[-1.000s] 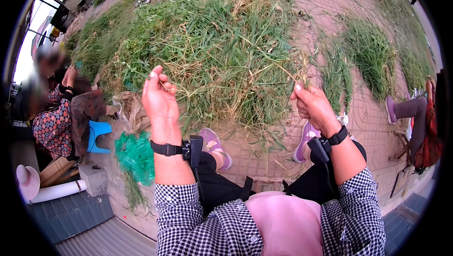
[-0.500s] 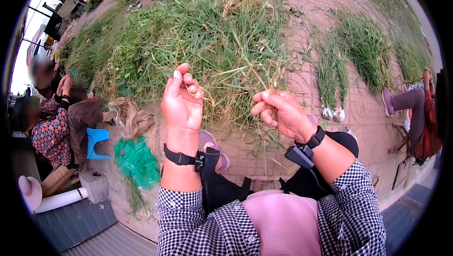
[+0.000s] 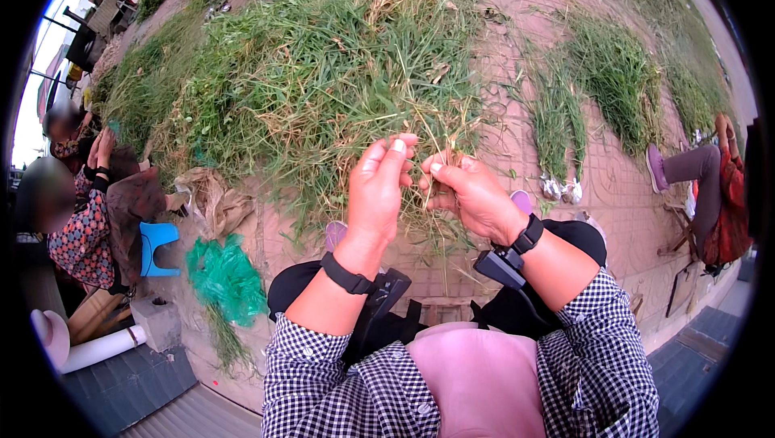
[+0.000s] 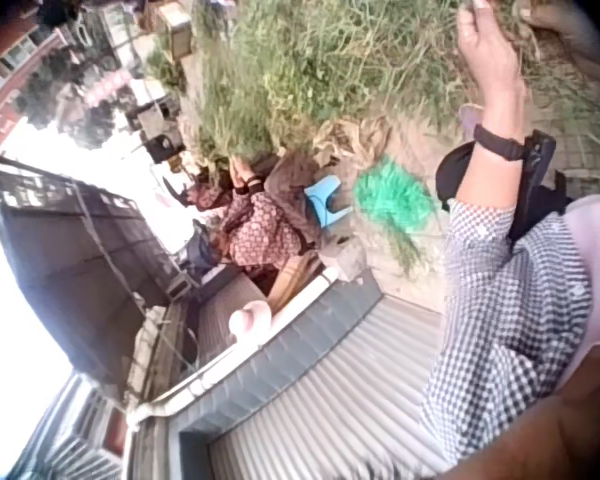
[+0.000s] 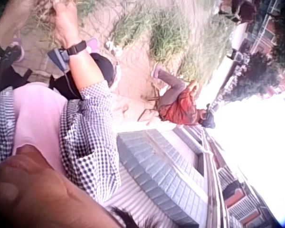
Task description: The person sits on the ground and bundles green plant stems by hand. They gather stems, wrap them with a plastic tie, and place the finished bundle aside.
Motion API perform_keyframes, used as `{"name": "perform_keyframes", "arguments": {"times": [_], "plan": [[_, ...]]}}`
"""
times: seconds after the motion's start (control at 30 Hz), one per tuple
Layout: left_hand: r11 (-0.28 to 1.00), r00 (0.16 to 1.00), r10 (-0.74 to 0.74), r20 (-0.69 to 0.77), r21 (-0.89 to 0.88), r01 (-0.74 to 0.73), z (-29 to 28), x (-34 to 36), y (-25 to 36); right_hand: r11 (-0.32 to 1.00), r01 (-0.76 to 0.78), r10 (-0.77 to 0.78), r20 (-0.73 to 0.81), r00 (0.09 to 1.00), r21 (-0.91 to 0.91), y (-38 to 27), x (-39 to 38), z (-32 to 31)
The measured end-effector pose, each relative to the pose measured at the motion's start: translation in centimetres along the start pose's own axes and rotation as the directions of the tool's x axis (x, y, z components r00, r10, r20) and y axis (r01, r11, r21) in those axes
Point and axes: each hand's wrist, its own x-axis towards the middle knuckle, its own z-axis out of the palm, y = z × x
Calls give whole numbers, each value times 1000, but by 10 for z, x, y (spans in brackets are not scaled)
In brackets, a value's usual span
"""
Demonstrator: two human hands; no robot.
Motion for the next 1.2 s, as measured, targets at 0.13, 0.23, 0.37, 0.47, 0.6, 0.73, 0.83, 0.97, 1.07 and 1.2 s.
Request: {"name": "perform_keyframes", "arguments": {"times": [0.13,0.23,0.37,0.47,0.6,0.73,0.83,0.97,1.07,1.2], "plan": [[974,998,66,-10,218,-62,5,3,-29,994,-109,110,151,982,-16,10,-7,-5],[960,994,77,72,266,-93,8,6,-38,984,-180,175,170,970,12,11,-5,-19],[941,992,89,94,320,-114,12,3,-43,993,-121,120,56,991,13,12,-9,-16],[915,983,141,120,363,-176,12,3,-55,998,-63,62,104,993,0,13,-10,-16],[895,957,234,171,346,-281,20,1,-54,999,13,-18,116,993,45,10,-16,-14],[862,918,377,125,314,-397,27,0,-49,979,178,-186,79,979,97,5,-10,-29],[752,835,546,72,397,-526,13,7,-48,921,355,-368,57,928,158,-33,-17,-30],[641,875,483,-39,696,-323,-34,54,-71,788,486,-539,40,842,379,-69,-25,-47],[90,781,595,191,949,-301,-50,68,-79,783,485,-545,54,837,389,-75,-30,-55],[-396,725,491,483,865,-308,-51,88,-91,803,431,-508,93,856,412,-74,-31,-61]]}}
